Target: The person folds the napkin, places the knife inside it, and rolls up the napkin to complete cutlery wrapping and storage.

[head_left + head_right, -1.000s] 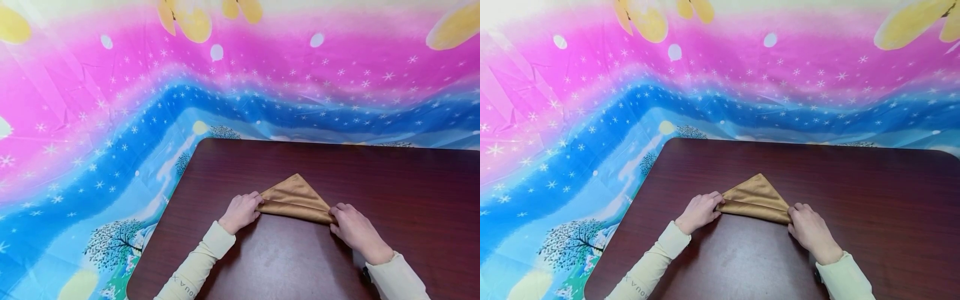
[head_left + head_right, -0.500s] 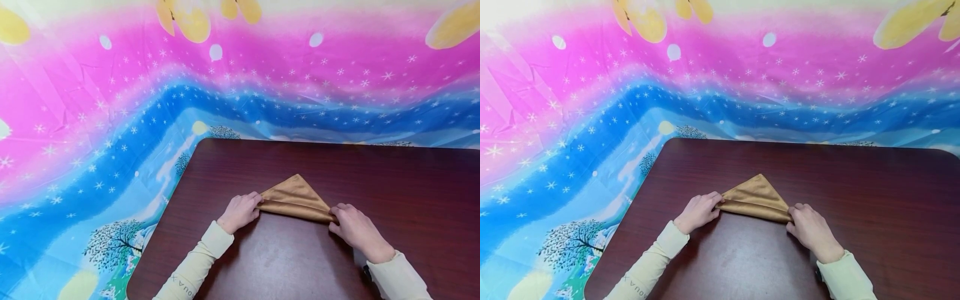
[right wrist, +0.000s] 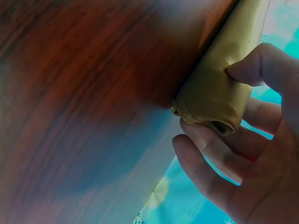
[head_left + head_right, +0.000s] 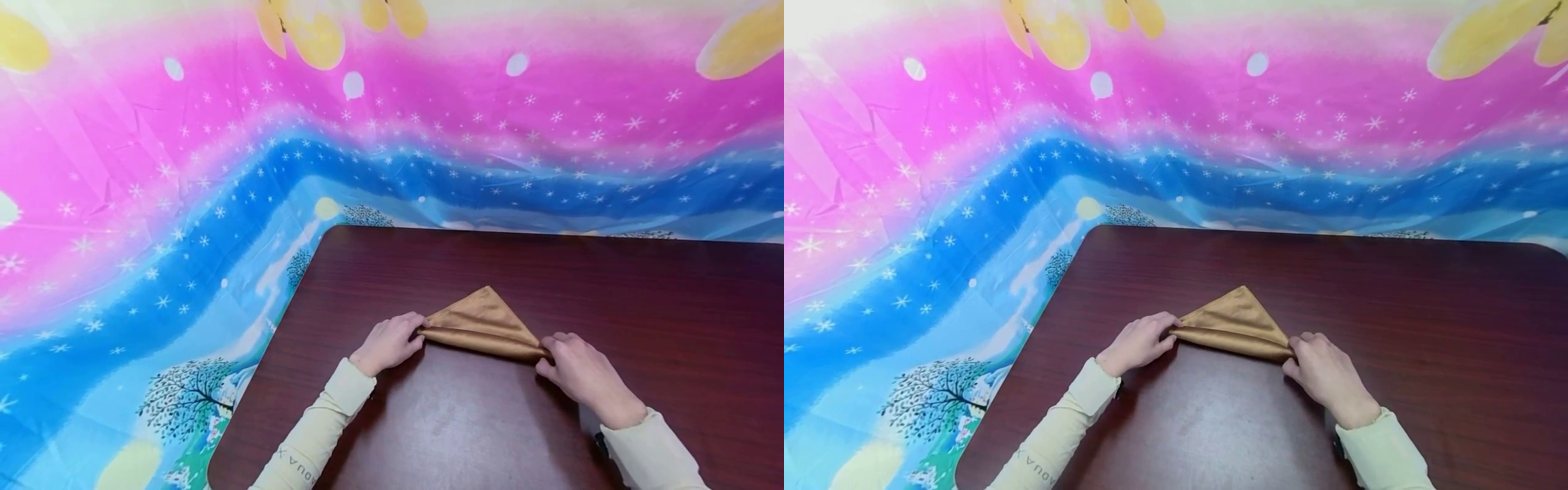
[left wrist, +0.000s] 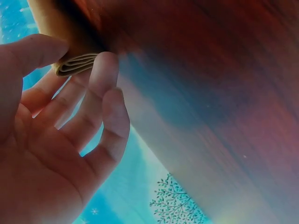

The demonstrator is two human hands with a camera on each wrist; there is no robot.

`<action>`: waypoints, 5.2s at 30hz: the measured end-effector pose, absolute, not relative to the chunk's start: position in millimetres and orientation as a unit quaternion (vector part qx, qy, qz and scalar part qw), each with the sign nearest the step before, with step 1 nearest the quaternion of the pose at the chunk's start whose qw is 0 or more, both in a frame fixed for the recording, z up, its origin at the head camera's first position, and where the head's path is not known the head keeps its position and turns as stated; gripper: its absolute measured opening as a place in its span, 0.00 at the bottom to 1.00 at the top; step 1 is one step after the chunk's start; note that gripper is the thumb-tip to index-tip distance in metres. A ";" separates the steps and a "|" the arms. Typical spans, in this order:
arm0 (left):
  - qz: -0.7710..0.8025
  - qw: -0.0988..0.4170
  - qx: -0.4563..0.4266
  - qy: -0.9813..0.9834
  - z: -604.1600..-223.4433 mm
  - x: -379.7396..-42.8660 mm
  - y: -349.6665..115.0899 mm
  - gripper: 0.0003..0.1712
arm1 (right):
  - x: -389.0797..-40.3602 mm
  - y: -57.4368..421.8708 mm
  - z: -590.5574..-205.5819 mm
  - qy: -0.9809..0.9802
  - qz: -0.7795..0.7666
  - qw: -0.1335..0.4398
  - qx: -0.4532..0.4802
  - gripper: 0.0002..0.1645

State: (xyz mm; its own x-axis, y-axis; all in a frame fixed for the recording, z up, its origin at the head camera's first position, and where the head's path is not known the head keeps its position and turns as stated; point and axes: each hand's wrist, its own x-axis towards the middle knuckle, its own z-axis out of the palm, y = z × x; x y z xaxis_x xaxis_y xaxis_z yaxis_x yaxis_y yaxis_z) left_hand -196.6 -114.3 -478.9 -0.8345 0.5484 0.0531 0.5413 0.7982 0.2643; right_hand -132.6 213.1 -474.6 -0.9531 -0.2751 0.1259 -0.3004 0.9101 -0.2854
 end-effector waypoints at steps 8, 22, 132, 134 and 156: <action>0.141 0.010 0.282 0.949 -478.0 -198.0 -114.0 0.14 | -135.2 213.8 -474.2 -0.976 0.151 0.044 0.151 0.02; 0.122 0.010 0.286 0.950 -480.1 -197.8 -113.5 0.14 | -134.8 214.0 -476.8 -0.980 0.130 0.051 0.145 0.12; 0.101 -0.012 0.313 0.944 -479.8 -193.3 -111.1 0.14 | -134.8 208.3 -490.4 -0.964 0.133 0.191 0.131 0.11; 0.099 -0.014 0.316 0.943 -480.0 -193.0 -111.0 0.14 | -133.8 207.7 -489.4 -0.964 0.121 0.193 0.138 0.11; 0.100 -0.020 0.320 0.942 -478.1 -191.3 -112.1 0.13 | -118.3 207.1 -475.3 -0.980 0.086 0.088 0.158 0.19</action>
State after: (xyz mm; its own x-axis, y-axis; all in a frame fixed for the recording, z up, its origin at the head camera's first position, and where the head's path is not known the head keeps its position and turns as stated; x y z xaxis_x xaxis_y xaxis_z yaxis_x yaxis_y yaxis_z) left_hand -191.3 -112.1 -478.1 -0.7946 0.5986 0.1019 0.6066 0.7752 0.1761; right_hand -118.3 207.1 -475.3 -0.9346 -0.2947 0.1992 -0.3249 0.9352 -0.1409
